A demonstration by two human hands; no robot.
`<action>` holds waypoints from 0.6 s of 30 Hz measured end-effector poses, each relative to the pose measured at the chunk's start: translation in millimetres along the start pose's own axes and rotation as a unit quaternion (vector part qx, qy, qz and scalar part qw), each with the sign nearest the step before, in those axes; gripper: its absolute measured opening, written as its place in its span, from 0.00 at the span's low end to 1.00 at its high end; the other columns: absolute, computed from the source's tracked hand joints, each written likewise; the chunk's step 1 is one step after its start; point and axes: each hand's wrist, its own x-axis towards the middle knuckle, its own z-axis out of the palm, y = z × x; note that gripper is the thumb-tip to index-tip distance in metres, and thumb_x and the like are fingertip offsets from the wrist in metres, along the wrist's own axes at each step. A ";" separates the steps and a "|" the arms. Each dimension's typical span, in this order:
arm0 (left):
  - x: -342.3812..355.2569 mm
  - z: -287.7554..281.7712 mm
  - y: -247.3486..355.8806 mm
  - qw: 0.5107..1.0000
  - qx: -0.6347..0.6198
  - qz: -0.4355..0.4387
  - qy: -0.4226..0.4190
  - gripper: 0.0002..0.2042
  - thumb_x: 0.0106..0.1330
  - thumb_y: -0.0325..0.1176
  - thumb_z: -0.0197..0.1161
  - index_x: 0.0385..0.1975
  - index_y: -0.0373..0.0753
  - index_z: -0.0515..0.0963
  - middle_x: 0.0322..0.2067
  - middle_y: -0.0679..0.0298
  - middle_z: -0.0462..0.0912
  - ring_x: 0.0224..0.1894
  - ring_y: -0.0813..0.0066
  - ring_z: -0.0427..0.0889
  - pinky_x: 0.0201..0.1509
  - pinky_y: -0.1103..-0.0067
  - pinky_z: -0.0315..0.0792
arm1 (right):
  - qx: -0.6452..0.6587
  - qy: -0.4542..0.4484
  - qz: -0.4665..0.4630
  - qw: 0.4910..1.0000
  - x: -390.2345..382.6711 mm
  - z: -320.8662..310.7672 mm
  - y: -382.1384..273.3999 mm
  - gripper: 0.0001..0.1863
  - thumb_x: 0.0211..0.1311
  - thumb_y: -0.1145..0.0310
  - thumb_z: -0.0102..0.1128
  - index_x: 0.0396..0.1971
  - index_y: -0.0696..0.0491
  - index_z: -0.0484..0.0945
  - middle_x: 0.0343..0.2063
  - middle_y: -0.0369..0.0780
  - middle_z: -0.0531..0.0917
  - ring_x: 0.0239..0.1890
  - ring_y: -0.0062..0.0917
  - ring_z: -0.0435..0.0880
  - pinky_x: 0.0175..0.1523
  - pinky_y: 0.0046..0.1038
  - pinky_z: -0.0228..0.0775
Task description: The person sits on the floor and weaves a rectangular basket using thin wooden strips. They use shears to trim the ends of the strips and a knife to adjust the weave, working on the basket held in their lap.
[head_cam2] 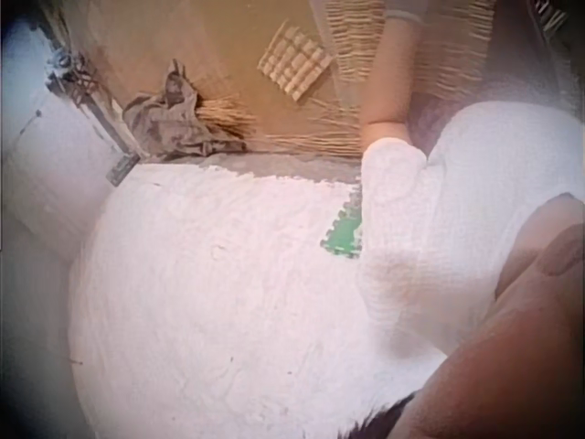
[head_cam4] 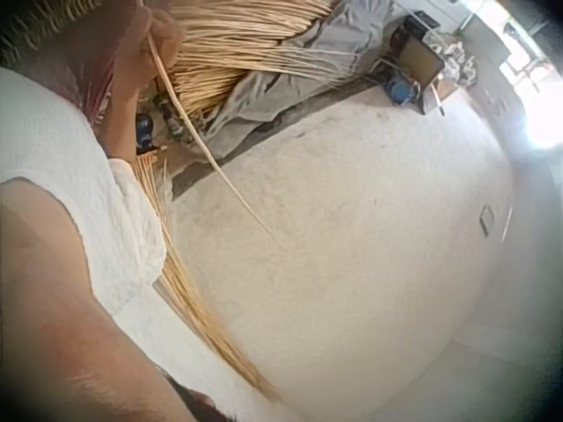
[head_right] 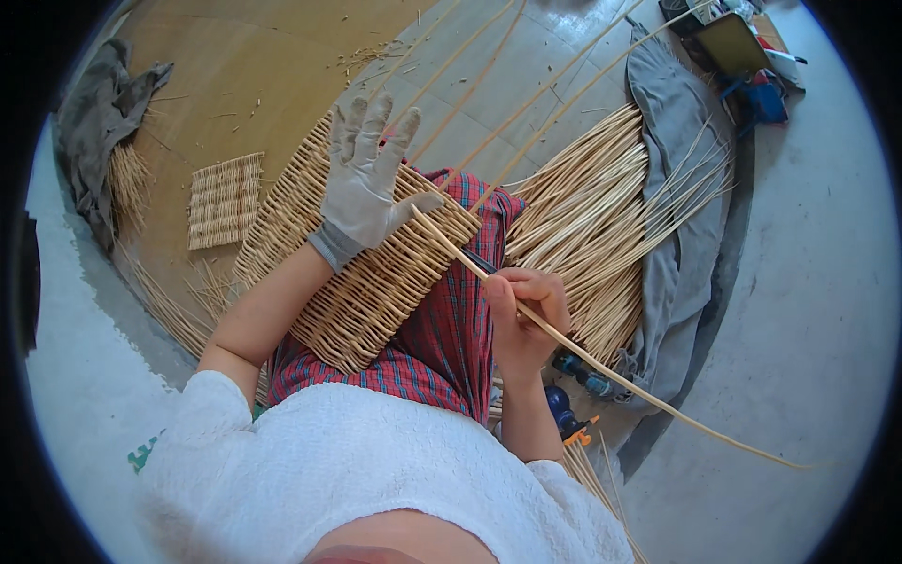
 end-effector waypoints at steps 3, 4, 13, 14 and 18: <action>-0.3 -1.7 0.1 1.000 -0.017 -0.001 0.007 0.50 0.63 0.75 0.57 0.81 0.51 0.58 0.79 0.47 0.53 0.82 0.39 0.45 0.84 0.45 0.33 | -0.028 -0.007 -0.018 0.999 -0.1 0.9 -2.4 0.10 0.68 0.79 0.70 0.34 0.57 0.75 0.34 0.45 0.87 0.31 0.18 0.82 0.35 0.19 0.72; -0.9 -1.4 -0.8 1.000 -0.019 -0.002 0.008 0.49 0.64 0.75 0.57 0.81 0.51 0.58 0.79 0.47 0.53 0.82 0.39 0.46 0.84 0.45 0.32 | -0.045 -0.012 -0.031 0.998 -0.1 0.5 -2.7 0.09 0.68 0.79 0.70 0.34 0.57 0.75 0.34 0.45 0.87 0.31 0.18 0.81 0.35 0.20 0.72; -1.9 -5.0 -0.9 0.999 -0.038 0.005 0.011 0.46 0.65 0.70 0.60 0.80 0.54 0.60 0.78 0.46 0.56 0.81 0.39 0.48 0.84 0.45 0.33 | -0.146 -0.031 -0.021 0.989 -0.1 10.9 -0.9 0.10 0.67 0.77 0.72 0.32 0.56 0.76 0.33 0.42 0.87 0.31 0.19 0.81 0.36 0.22 0.72; -1.1 -4.7 -0.9 0.999 -0.038 0.006 0.012 0.45 0.65 0.70 0.60 0.80 0.55 0.60 0.78 0.46 0.56 0.81 0.39 0.48 0.84 0.45 0.33 | -0.151 -0.028 -0.031 0.988 0.2 7.8 4.3 0.10 0.67 0.77 0.72 0.32 0.56 0.76 0.33 0.42 0.87 0.31 0.19 0.81 0.37 0.22 0.72; -0.8 -6.1 -1.0 1.000 -0.030 0.009 0.003 0.43 0.64 0.69 0.62 0.78 0.58 0.64 0.78 0.46 0.57 0.81 0.38 0.48 0.83 0.44 0.34 | -0.149 -0.023 -0.044 0.988 7.4 13.1 -3.3 0.10 0.67 0.76 0.73 0.33 0.56 0.76 0.34 0.42 0.87 0.32 0.19 0.81 0.37 0.22 0.73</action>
